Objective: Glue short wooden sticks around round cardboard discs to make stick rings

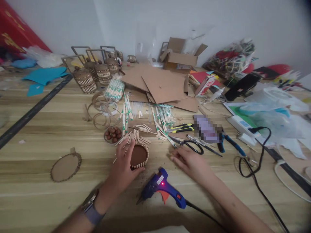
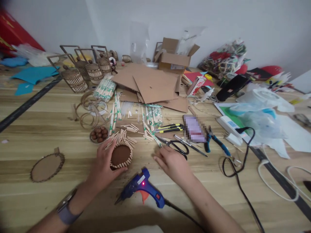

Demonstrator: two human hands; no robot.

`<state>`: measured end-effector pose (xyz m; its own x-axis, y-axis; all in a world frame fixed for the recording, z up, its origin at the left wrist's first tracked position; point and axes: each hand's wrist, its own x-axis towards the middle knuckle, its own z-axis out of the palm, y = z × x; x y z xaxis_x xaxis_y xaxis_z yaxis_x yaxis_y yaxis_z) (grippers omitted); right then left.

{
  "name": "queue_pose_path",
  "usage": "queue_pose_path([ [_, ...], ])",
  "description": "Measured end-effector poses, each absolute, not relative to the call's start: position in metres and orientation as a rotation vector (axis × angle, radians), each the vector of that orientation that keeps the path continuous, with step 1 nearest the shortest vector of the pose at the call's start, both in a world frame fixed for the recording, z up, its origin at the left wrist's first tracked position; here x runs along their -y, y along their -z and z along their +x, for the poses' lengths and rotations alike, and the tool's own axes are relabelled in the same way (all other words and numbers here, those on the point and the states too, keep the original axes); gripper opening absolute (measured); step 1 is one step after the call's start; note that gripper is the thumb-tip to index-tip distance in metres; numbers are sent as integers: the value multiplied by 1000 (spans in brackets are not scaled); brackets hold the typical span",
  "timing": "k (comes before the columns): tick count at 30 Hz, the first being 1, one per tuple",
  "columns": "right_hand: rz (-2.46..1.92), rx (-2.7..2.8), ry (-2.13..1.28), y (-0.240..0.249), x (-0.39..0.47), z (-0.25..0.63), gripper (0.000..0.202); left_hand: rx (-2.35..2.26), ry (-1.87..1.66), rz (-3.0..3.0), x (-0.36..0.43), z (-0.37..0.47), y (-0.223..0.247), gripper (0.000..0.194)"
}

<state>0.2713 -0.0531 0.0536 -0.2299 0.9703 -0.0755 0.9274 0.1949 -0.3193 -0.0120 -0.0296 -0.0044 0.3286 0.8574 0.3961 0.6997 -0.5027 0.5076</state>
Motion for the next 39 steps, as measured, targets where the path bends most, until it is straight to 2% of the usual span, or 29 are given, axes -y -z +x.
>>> queue_pose_path([
  [3, -1847, 2340, -394, -52, 47, 268, 23, -1401, -914, 2338, 31, -11, 5, 134],
  [6, -1748, 2390, -412, -54, 44, 262, 18, -1380, -890, 2342, 32, -13, 3, 130],
  [8, -1614, 2398, -384, -58, 42, 255, 12, -1302, -920, 2419, 32, -17, -1, 118],
  [13, -1241, 2538, -220, -73, 36, 224, 36, -1023, -984, 2657, 27, -26, -15, 74],
  [18, -1199, 2677, -197, -76, 28, 209, 39, -918, -935, 2640, 25, -28, -18, 51],
  [24, -1285, 2523, -274, -62, 28, 248, 24, -943, -903, 2690, 27, -26, -15, 27],
  [27, -1381, 2498, -239, -52, 31, 267, 22, -941, -891, 2730, 28, -24, -15, 9],
  [35, -1310, 2654, -206, -46, 20, 257, 25, -942, -967, 2650, 27, -26, -26, 11],
  [39, -1209, 2732, -71, -41, -2, 237, 38, -1011, -994, 2593, 26, -32, -49, 8],
])
